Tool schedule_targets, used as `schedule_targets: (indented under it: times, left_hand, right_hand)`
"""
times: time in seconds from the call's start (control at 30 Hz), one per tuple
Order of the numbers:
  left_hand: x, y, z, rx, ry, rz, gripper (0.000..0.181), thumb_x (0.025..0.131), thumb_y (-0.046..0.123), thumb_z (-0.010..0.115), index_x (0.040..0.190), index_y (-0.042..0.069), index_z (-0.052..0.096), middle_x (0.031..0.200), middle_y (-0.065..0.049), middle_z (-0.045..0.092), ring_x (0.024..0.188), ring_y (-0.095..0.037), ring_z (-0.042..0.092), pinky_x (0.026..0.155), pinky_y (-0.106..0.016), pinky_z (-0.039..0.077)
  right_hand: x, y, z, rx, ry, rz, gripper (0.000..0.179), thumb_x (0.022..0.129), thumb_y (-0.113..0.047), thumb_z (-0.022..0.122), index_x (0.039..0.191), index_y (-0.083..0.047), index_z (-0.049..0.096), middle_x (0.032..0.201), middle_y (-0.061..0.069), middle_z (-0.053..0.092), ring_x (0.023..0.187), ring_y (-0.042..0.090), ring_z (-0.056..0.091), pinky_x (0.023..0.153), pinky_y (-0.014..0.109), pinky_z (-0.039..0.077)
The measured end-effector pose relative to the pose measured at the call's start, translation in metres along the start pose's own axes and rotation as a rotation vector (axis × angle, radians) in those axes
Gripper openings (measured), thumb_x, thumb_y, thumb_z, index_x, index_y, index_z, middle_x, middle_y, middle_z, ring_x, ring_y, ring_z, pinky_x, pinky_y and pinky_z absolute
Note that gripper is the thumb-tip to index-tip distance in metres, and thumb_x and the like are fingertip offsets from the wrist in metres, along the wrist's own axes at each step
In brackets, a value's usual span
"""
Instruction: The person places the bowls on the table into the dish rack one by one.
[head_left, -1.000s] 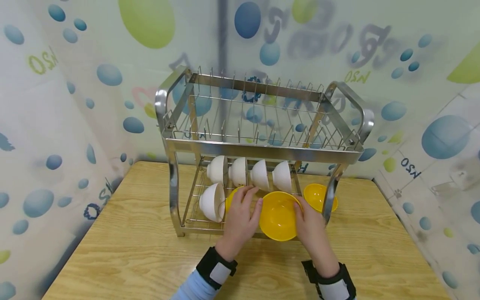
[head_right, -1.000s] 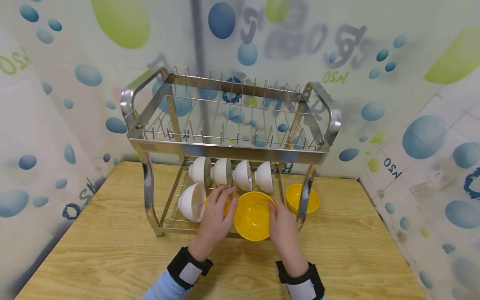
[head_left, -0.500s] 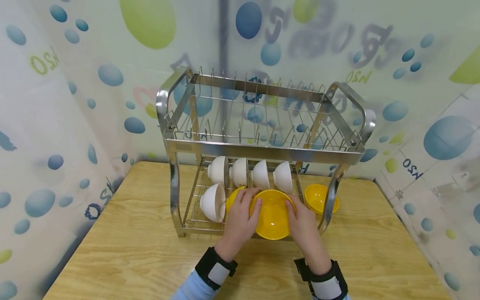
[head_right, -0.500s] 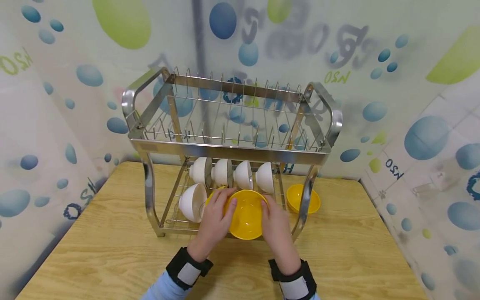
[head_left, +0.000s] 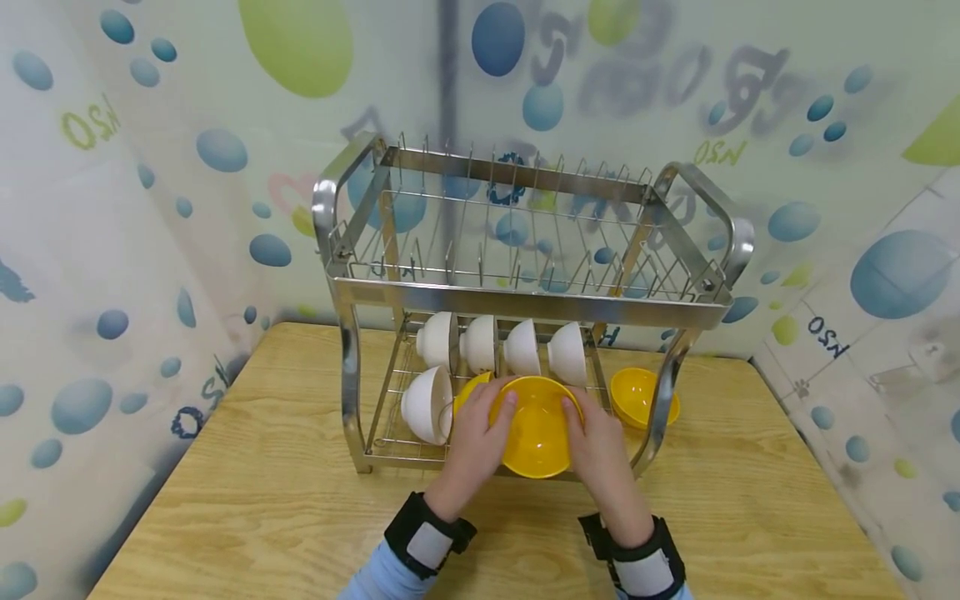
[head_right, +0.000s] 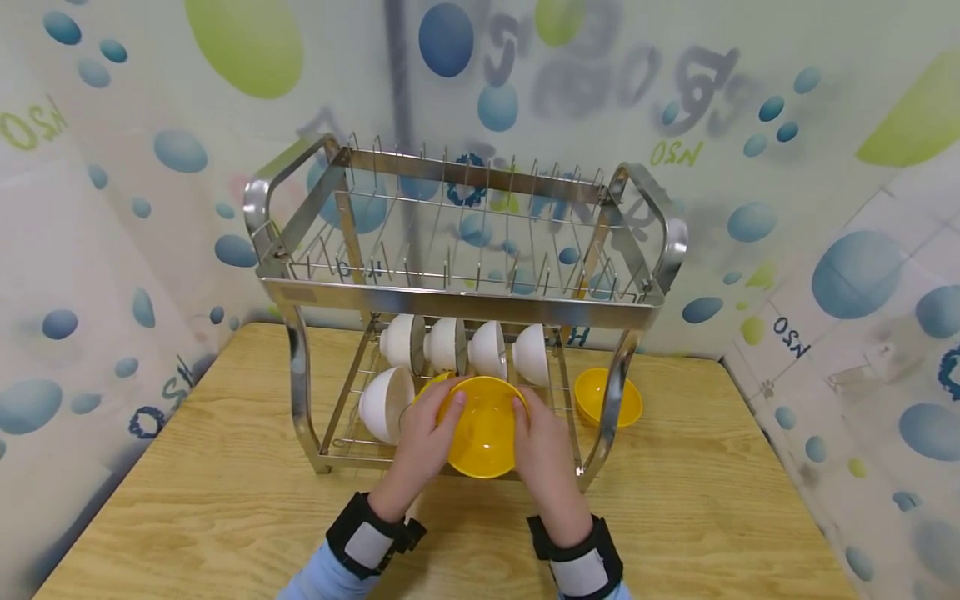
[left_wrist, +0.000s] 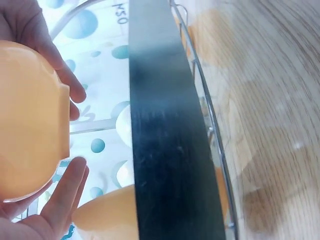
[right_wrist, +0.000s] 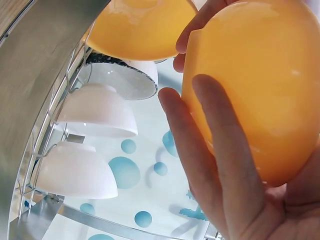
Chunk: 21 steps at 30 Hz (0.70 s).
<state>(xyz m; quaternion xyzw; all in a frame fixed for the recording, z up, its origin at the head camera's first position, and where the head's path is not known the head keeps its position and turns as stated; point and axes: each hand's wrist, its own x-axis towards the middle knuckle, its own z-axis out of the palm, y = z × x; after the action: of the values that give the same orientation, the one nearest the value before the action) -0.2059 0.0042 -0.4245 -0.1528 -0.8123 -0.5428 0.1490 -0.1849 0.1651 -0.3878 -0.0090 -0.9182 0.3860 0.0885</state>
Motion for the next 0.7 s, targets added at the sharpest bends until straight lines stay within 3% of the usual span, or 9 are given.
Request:
schedule_targets:
  times: [0.17,0.4,0.7]
  left_hand:
    - [0.000,0.002,-0.005,-0.087,-0.019,-0.061,0.036,0.101,0.039,0.042,0.124,0.018,0.061,0.114,-0.002,0.062,0.098,-0.015,0.055,0.081,-0.033,0.049]
    - [0.002,0.005,-0.013,-0.219,-0.117,-0.195,0.045,0.100,0.046,0.036,0.130,0.018,0.057,0.118,-0.006,0.061,0.094,-0.018,0.059,0.078,-0.031,0.052]
    - [0.008,0.004,-0.024,-0.217,-0.210,-0.208,0.044,0.100,0.044,0.041,0.130,0.017,0.058,0.123,-0.007,0.060,0.100,-0.020,0.059,0.081,-0.033,0.052]
  right_hand:
    - [0.000,-0.002,0.001,0.003,0.008,-0.004,0.031,0.101,-0.021,0.046,0.126,-0.007,0.057,0.106,0.015,0.068,0.073,0.018,0.059,0.062,0.029,0.053]
    - [0.000,-0.003,0.002,0.010,0.018,-0.011,0.032,0.100,-0.022,0.047,0.126,-0.007,0.058,0.105,0.015,0.068,0.073,0.018,0.061,0.061,0.028,0.053]
    - [0.002,-0.006,0.004,0.027,-0.015,0.032,0.030,0.100,-0.023,0.048,0.126,-0.011,0.059,0.097,0.012,0.069,0.061,0.013,0.055,0.054,0.023,0.048]
